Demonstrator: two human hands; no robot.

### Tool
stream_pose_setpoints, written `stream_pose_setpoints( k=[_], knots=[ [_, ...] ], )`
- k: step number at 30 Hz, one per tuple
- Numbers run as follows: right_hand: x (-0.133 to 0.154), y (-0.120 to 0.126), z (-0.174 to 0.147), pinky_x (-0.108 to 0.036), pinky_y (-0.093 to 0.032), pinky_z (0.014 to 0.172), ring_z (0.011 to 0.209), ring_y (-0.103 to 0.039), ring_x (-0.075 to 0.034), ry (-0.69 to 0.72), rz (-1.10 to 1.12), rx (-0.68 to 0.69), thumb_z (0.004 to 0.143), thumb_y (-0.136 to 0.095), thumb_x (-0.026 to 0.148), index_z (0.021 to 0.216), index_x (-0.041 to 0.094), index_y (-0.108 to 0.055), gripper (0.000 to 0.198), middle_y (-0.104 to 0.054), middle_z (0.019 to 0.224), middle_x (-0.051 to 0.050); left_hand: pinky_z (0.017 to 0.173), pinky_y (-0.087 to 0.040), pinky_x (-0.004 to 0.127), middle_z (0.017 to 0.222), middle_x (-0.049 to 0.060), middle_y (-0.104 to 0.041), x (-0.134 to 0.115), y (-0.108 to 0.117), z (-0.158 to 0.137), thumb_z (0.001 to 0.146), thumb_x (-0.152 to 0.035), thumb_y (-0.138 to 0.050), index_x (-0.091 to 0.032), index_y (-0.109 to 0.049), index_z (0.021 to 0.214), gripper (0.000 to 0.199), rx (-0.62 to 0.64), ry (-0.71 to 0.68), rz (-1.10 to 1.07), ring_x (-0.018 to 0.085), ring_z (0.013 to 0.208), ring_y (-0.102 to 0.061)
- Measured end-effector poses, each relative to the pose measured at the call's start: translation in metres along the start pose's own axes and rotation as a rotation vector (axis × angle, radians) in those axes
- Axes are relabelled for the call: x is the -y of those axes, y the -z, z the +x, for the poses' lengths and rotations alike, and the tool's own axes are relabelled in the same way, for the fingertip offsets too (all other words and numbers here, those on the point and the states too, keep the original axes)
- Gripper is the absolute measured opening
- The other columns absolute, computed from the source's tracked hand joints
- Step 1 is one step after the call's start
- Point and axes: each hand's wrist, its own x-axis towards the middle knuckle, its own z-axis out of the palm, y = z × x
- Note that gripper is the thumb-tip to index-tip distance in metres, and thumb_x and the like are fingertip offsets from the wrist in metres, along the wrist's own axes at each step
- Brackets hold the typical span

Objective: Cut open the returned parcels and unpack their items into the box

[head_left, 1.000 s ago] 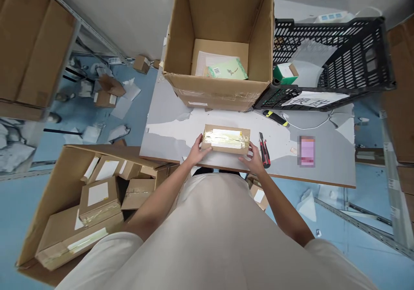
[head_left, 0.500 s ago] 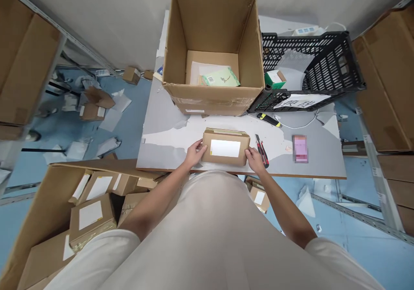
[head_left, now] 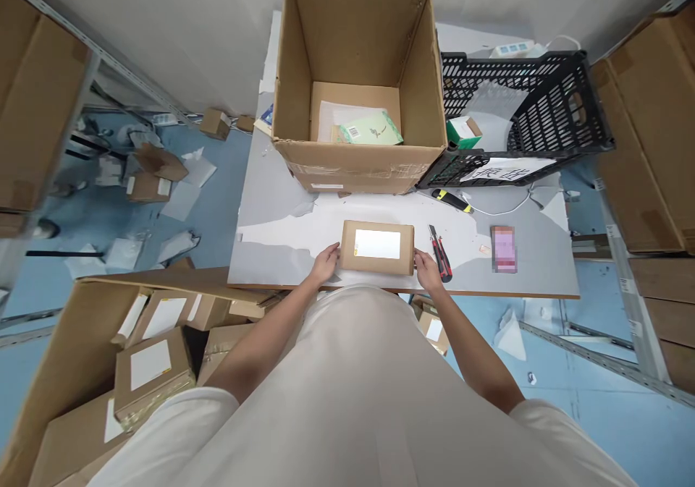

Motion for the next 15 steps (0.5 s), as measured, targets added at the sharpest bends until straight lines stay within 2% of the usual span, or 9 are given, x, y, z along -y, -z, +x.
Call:
stream_pose_setpoints(
  k=[4, 7, 10, 15],
  knots=[
    [-0.013, 0.002, -0.013, -0.042, -0.047, 0.095, 0.107, -0.061, -0.023, 0.034, 0.069, 0.072, 0.085, -0.036, 0.023, 0.135, 0.016, -0.049, 0.052, -0.055, 0.13, -0.016, 0.1, -0.046, 0.04, 0.135, 0.015, -0.054, 0.016, 0.006, -0.012, 0.072, -0.021, -0.056, -0.014, -0.047, 0.136, 0.065, 0.139, -0.005, -0.011, 0.025, 0.116, -0.059],
    [-0.017, 0.002, -0.018, -0.044, -0.045, 0.098, 0.117, -0.055, -0.025, 0.081, 0.046, 0.199, 0.077, -0.05, 0.019, 0.143, 0.021, -0.038, 0.067, -0.051, 0.136, -0.013, 0.102, -0.044, 0.043, 0.137, 0.014, -0.052, 0.02, 0.005, -0.016, 0.065, -0.022, -0.065, -0.017, -0.043, 0.139, 0.078, 0.206, -0.012, 0.008, 0.029, 0.126, -0.051],
    [-0.015, -0.001, -0.02, -0.046, -0.044, 0.099, 0.114, -0.056, -0.026, 0.087, 0.037, 0.251, 0.073, -0.06, 0.021, 0.146, 0.026, -0.032, 0.078, -0.054, 0.133, -0.01, 0.104, -0.042, 0.044, 0.133, 0.013, -0.056, 0.02, -0.002, -0.017, 0.065, -0.033, -0.071, -0.018, -0.046, 0.136, 0.078, 0.207, -0.032, -0.024, 0.029, 0.122, -0.054],
    [-0.011, -0.006, -0.023, -0.042, -0.049, 0.091, 0.105, -0.059, -0.023, 0.064, 0.125, 0.225, 0.078, -0.057, 0.027, 0.143, 0.026, -0.035, 0.068, -0.057, 0.128, -0.009, 0.101, -0.044, 0.043, 0.126, 0.013, -0.061, 0.011, -0.006, -0.022, 0.067, -0.048, -0.07, -0.016, -0.052, 0.129, 0.072, 0.195, -0.033, -0.104, 0.027, 0.117, -0.057]
  ],
)
